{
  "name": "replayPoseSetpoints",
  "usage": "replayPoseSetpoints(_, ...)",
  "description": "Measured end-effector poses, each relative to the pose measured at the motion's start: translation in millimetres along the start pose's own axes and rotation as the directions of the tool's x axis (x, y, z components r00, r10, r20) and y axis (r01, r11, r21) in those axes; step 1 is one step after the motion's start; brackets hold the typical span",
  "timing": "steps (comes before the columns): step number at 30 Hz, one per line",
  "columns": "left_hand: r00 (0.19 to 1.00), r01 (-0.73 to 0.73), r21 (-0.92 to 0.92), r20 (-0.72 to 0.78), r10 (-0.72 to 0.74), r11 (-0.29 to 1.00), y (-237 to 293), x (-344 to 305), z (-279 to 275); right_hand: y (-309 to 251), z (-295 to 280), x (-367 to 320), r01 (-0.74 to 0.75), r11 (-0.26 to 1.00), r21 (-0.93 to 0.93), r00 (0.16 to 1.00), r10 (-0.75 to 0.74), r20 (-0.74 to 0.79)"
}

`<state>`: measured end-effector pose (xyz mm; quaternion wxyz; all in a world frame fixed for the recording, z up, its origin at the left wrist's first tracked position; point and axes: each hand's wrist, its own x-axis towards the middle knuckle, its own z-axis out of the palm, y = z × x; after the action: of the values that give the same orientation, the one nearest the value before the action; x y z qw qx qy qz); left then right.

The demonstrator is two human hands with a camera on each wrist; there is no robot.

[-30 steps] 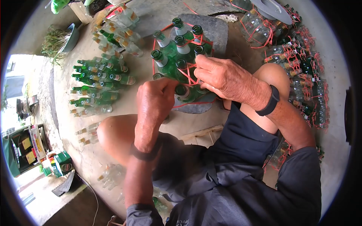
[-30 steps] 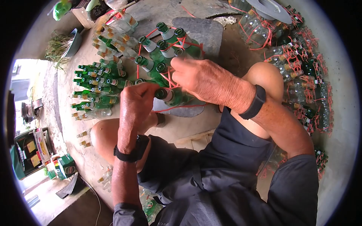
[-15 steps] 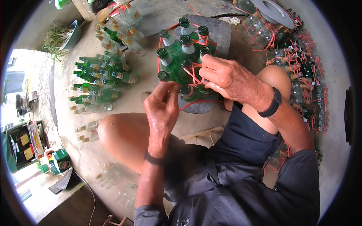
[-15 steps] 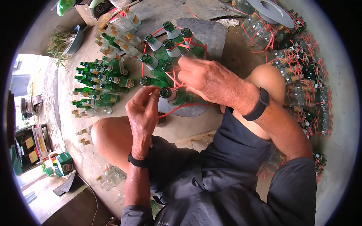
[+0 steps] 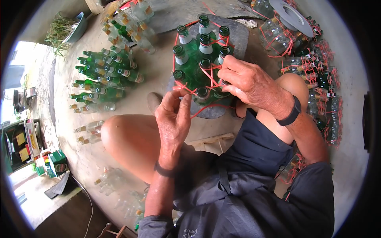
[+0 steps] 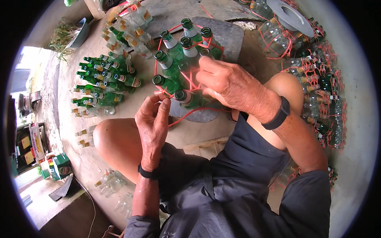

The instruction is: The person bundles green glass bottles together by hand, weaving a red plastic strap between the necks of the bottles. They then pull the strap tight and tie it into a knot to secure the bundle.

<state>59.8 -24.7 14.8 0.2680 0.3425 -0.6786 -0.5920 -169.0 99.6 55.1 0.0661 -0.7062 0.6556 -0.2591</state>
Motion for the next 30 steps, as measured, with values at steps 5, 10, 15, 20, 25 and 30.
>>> replayPoseSetpoints(5, 0.999, 0.054, -0.025, 0.008, -0.054, 0.998, -1.7, 1.7, -5.4, -2.7, -2.6, 2.6, -0.016, 1.000, 0.003, 1.000, 0.016, 0.004)
replayPoseSetpoints(10, 0.985, 0.174, -0.108, 0.043, -0.170, 0.979, -5.1, 5.6, -9.7, -3.4, -4.3, 2.7, -0.022, 1.000, -0.011, 1.000, 0.022, 0.012)
replayPoseSetpoints(15, 0.971, 0.230, -0.111, 0.096, -0.220, 0.967, -15.6, 12.7, -13.8, -4.9, -5.9, 6.2, -0.028, 0.997, -0.065, 1.000, 0.027, -0.002)
replayPoseSetpoints(20, 0.969, 0.233, -0.197, 0.127, -0.211, 0.952, -33.8, 23.0, -6.2, -6.3, -19.4, 13.1, -0.002, 0.994, -0.107, 0.999, 0.007, 0.046)
replayPoseSetpoints(25, 0.984, 0.180, -0.324, 0.057, -0.170, 0.929, -35.8, 24.9, 9.1, -14.3, -16.3, 30.0, 0.050, 0.992, -0.115, 0.999, -0.049, 0.012)
replayPoseSetpoints(30, 0.980, 0.191, -0.314, 0.007, -0.199, 0.930, -33.7, 27.7, 16.9, -17.2, -8.0, 51.7, 0.131, 0.976, -0.174, 0.990, -0.121, 0.068)
